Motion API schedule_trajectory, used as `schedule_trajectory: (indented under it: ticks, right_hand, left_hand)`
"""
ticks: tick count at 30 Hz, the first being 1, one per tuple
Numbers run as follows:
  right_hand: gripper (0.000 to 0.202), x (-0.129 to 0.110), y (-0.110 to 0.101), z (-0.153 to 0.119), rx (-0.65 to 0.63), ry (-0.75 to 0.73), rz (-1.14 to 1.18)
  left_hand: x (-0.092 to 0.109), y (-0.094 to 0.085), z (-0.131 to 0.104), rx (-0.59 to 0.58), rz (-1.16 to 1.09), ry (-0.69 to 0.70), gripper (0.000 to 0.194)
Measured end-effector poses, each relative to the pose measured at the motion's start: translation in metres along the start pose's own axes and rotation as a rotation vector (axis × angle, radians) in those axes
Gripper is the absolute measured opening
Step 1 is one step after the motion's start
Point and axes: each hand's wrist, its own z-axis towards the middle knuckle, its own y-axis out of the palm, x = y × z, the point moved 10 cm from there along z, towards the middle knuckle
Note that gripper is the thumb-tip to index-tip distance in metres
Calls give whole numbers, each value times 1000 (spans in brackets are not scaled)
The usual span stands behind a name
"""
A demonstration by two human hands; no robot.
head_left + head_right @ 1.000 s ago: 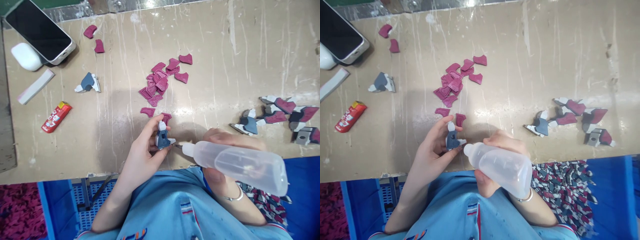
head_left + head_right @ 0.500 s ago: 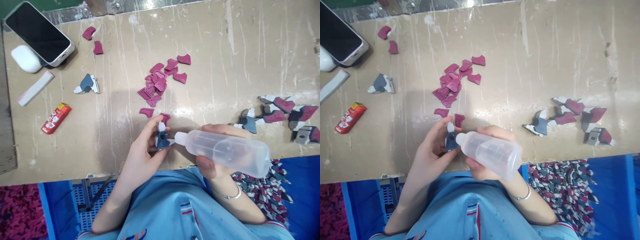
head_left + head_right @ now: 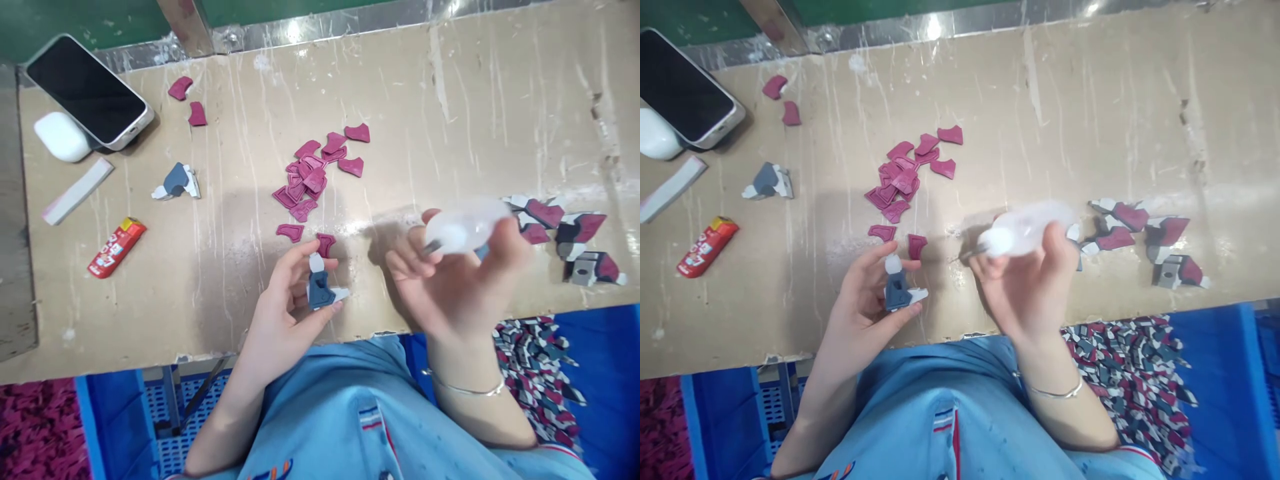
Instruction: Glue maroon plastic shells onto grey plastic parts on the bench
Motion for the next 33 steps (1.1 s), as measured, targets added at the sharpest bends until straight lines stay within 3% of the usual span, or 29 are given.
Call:
schedule_trajectory:
  ticks: [2,4,8,9,11,13,16,18,21,26,29,33]
  right_hand:
    - [45,12,2,11,-121,220,229]
    - [46,9,1,17,-130,297,396]
    - [93,7,3,11,-40,346,279]
    - [93,6,8,8,-61,334,207]
    - [71,-1,22,3,-119,229,30]
    - [45,-10,33,2,-137,62,-285]
    - [34,-18,54,6,-147,-137,-862]
    - [24,-17,67,10,-179,-197,-1069]
    - [5,-17,78,13,-235,-234,-1076]
    - [9,-17,83,4,-259,-276,-966]
    - [23,-18,84,1,-235,-328,-1005]
    - [11,-17,84,0,-318,-306,-879]
  left_hand:
    - [6,-2,-1,-8,-86,38,67]
    - [14,-3,-2,-48,-201,85,65]
    - [26,1,-3,-151,-358,135,58]
    - [27,1,-3,-159,-366,140,58]
    - [29,1,-4,-152,-351,169,59]
    - [31,-1,-6,-125,-311,208,60]
    - [32,-3,-9,-85,-231,247,60]
    - [32,-6,-10,-55,-178,251,60]
    - [26,-11,-10,1,-71,199,58]
    - [11,-21,-8,103,75,49,62]
    - [11,-28,-10,163,109,62,62]
    - [12,-33,-12,204,179,90,63]
